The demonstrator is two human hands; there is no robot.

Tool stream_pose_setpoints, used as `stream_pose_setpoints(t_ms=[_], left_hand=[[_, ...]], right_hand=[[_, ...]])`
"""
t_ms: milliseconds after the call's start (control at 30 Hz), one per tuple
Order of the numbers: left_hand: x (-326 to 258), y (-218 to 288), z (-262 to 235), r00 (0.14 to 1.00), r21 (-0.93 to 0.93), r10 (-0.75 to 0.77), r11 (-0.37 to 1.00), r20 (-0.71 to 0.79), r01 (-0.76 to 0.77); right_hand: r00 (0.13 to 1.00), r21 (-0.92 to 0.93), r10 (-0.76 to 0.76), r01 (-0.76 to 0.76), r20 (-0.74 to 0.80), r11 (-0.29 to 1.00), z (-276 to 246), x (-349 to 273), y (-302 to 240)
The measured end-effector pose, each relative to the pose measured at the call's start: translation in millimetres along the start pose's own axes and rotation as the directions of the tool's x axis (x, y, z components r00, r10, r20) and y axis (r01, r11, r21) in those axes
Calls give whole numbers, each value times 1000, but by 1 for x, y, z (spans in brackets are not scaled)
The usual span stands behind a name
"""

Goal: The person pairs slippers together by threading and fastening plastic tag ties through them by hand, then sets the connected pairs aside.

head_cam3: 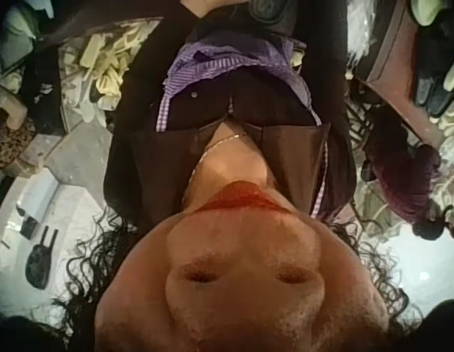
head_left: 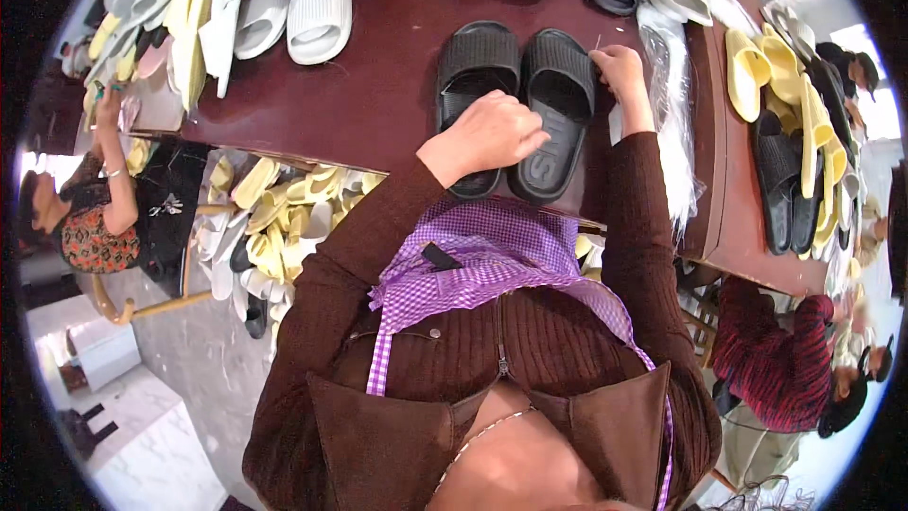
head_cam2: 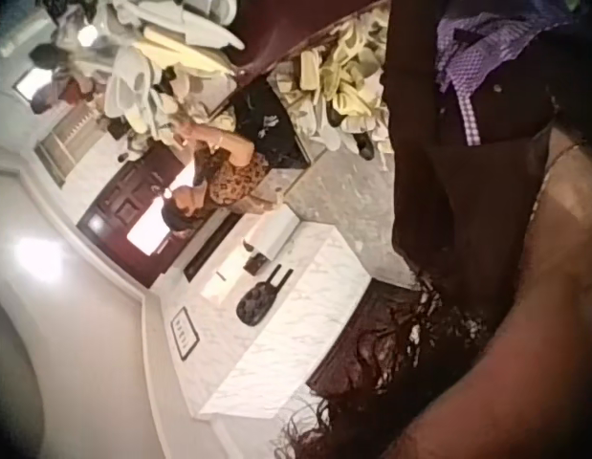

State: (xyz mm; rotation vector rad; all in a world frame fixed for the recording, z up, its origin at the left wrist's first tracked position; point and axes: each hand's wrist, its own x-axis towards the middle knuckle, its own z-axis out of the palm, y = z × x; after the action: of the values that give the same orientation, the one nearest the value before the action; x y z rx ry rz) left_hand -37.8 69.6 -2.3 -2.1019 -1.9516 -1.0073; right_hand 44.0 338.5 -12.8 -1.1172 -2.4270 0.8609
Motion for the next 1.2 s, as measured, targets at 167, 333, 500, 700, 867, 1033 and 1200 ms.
stream_pose_setpoints(t_ms=[167, 333, 500, 700, 867, 1033, 1200], left_hand=[[9, -2, -9, 981, -39, 174, 984, 88, -171], [8, 10, -13, 988, -142, 141, 981, 59, -131], [0, 2, -11, 999, -122, 49, 991, 6, -48], [-1, -27, -16, 999, -30, -15, 999, 32, 16], [-3, -36, -10, 997, 38, -71, 997, 14, 70], [-3, -38, -7, 997, 18, -72, 997, -14, 72], [-4, -38, -6, 997, 24, -77, 997, -20, 77]], right_hand=[[984, -24, -136, 134, -115, 991, 11, 6, 13], [971, -71, -195, 187, -139, 980, 12, 2, 9], [966, -93, -211, 198, -150, 976, 8, -1, 0], [944, -115, -261, 242, -203, 964, 5, -4, -9], [907, 119, -394, 412, -151, 903, 2, -2, -42], [733, 286, -678, 639, 54, 714, 21, 11, -86], [592, 314, -740, 671, 319, 672, 47, 20, -123]])
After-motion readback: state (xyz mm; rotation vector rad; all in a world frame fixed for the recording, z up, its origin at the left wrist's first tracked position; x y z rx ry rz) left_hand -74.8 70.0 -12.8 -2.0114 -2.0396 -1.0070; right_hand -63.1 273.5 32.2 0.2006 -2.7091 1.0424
